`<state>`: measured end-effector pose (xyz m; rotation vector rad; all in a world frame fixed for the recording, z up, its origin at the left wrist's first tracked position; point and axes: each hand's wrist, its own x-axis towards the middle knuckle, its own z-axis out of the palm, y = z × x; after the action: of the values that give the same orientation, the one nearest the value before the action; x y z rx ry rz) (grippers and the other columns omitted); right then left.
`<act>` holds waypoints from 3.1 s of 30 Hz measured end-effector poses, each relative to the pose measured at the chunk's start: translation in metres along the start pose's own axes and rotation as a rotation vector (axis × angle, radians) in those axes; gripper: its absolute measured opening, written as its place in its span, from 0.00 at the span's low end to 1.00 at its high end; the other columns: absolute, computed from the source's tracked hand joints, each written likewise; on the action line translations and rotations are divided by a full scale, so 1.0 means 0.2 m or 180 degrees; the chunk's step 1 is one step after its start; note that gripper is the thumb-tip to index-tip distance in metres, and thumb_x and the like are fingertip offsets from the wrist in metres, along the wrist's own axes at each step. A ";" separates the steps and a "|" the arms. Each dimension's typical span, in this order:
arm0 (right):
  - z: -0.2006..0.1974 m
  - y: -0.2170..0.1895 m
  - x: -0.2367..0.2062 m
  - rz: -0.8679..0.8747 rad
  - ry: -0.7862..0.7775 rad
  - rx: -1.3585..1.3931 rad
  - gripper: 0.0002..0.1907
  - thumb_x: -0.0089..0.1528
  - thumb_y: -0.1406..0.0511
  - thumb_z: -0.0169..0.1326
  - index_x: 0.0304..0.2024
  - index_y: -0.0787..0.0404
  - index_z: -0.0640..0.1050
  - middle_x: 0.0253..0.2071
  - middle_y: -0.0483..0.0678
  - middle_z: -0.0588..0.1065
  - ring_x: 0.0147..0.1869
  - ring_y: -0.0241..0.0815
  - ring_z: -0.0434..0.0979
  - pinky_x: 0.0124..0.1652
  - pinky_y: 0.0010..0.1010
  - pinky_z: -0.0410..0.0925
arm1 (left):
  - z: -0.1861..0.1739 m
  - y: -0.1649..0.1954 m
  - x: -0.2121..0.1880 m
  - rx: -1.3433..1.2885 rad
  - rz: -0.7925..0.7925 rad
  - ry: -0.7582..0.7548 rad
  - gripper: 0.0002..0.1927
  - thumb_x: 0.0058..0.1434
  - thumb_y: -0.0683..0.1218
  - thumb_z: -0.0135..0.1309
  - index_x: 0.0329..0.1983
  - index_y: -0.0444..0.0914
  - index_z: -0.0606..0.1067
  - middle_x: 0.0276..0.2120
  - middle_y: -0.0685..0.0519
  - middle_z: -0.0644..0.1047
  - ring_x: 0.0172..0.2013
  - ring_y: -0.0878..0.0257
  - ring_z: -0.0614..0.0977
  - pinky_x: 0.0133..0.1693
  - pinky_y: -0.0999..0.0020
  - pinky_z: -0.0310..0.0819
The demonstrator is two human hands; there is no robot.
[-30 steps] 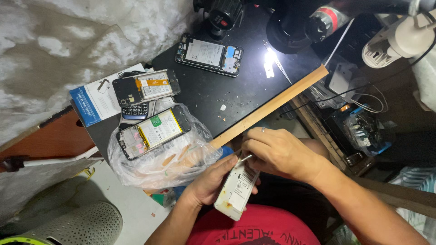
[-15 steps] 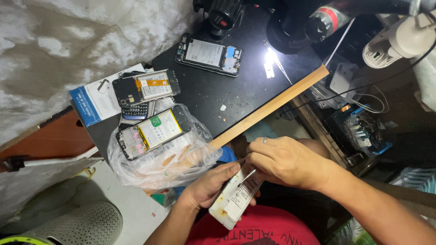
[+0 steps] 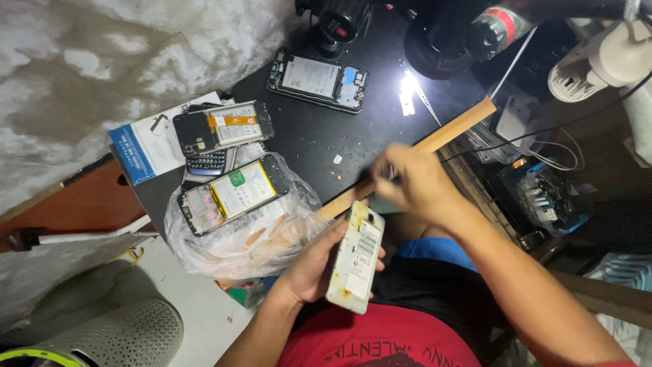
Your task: The person uses a small metal tool to pry and separate the back cover of a white smartphone. They carefully work along the edges of the device to loosen the casing while holding the phone in their left hand.
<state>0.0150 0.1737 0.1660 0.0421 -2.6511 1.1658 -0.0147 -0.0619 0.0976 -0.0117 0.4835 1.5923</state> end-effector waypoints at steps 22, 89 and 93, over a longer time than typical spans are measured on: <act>0.01 -0.27 -0.36 0.1314 -0.0070 0.0813 0.12 0.58 0.67 0.63 0.43 0.67 0.82 0.36 0.45 0.80 0.40 0.33 0.78 0.38 0.26 0.70 | 0.09 -0.03 0.13 0.0098 0.1263 0.0056 0.34 0.74 0.47 0.45 0.80 0.50 0.49 0.60 0.45 0.70 0.60 0.53 0.75 0.57 0.52 0.75; 0.10 -0.28 -0.44 0.2563 0.0075 0.2424 0.11 0.55 0.71 0.64 0.37 0.67 0.75 0.27 0.48 0.77 0.25 0.35 0.78 0.26 0.27 0.72 | 0.08 -0.08 0.15 0.0510 0.1581 -0.0165 0.36 0.71 0.45 0.54 0.79 0.46 0.52 0.65 0.43 0.67 0.64 0.50 0.73 0.64 0.52 0.72; 0.10 -0.29 -0.43 0.2554 0.0251 0.2458 0.13 0.54 0.72 0.66 0.37 0.66 0.74 0.29 0.46 0.77 0.28 0.32 0.77 0.26 0.26 0.72 | 0.09 -0.08 0.14 0.0411 0.1527 -0.0132 0.37 0.71 0.46 0.54 0.79 0.47 0.51 0.65 0.43 0.67 0.64 0.50 0.73 0.64 0.51 0.72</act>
<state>0.1021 0.1131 0.1747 -0.9663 -1.9887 2.2868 0.0026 -0.0289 0.1009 0.2515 0.5852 2.0208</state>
